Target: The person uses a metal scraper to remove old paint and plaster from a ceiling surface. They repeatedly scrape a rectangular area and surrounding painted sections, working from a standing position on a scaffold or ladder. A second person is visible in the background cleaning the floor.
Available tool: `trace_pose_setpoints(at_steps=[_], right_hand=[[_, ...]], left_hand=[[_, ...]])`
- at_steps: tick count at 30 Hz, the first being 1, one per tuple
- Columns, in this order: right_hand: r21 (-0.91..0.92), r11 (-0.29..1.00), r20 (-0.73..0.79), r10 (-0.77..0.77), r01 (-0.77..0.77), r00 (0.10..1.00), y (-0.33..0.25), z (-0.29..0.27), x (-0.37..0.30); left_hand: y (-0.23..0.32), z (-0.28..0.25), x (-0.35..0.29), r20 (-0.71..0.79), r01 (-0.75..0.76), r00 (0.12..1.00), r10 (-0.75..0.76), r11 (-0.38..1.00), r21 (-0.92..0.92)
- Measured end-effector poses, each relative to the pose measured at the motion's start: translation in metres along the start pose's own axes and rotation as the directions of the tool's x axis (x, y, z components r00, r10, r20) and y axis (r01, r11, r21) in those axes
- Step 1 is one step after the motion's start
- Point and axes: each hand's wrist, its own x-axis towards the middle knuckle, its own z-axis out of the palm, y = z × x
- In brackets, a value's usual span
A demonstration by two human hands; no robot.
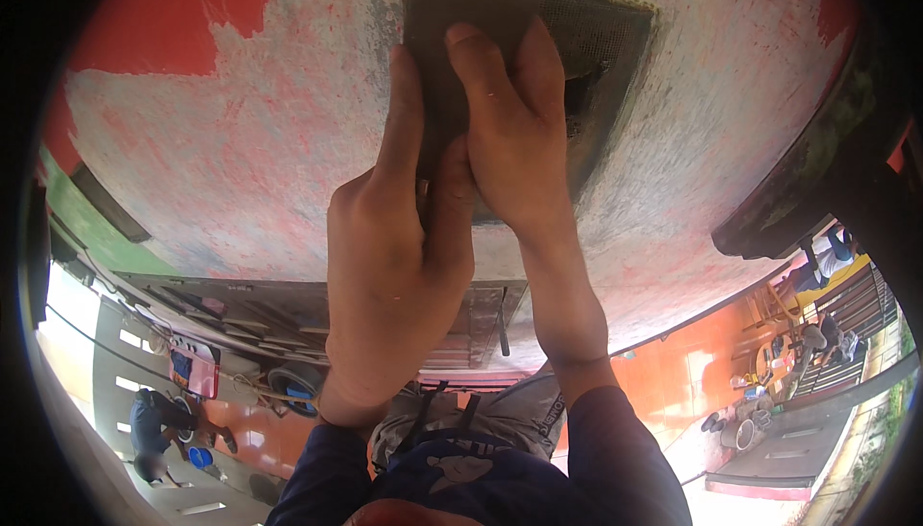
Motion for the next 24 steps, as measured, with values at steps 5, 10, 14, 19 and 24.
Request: trace_pose_setpoints(at_steps=[5,10,14,19,24], right_hand=[[0.346,0.871,0.006,0.369,-0.349,0.929,-0.006,0.006,0.004],[0.444,0.814,-0.032,0.432,-0.375,0.901,-0.011,0.013,0.010],[0.460,0.824,-0.003,0.372,-0.329,0.928,-0.003,0.015,0.006],[0.480,0.822,-0.049,0.376,-0.308,0.925,0.011,0.023,0.001],[0.346,0.916,-0.082,0.244,-0.202,0.966,0.012,0.027,-0.002]], left_hand=[[-0.004,-0.002,0.001,0.013,-0.002,1.000,0.002,1.000,-0.015],[-0.019,-0.007,0.003,0.020,-0.083,0.996,0.085,0.994,-0.077],[-0.036,0.001,0.005,-0.016,-0.171,0.985,0.170,0.980,-0.106],[-0.056,0.010,0.010,-0.030,-0.235,0.972,0.233,0.968,-0.090],[-0.066,0.009,0.011,0.003,-0.213,0.976,0.217,0.962,-0.170]])
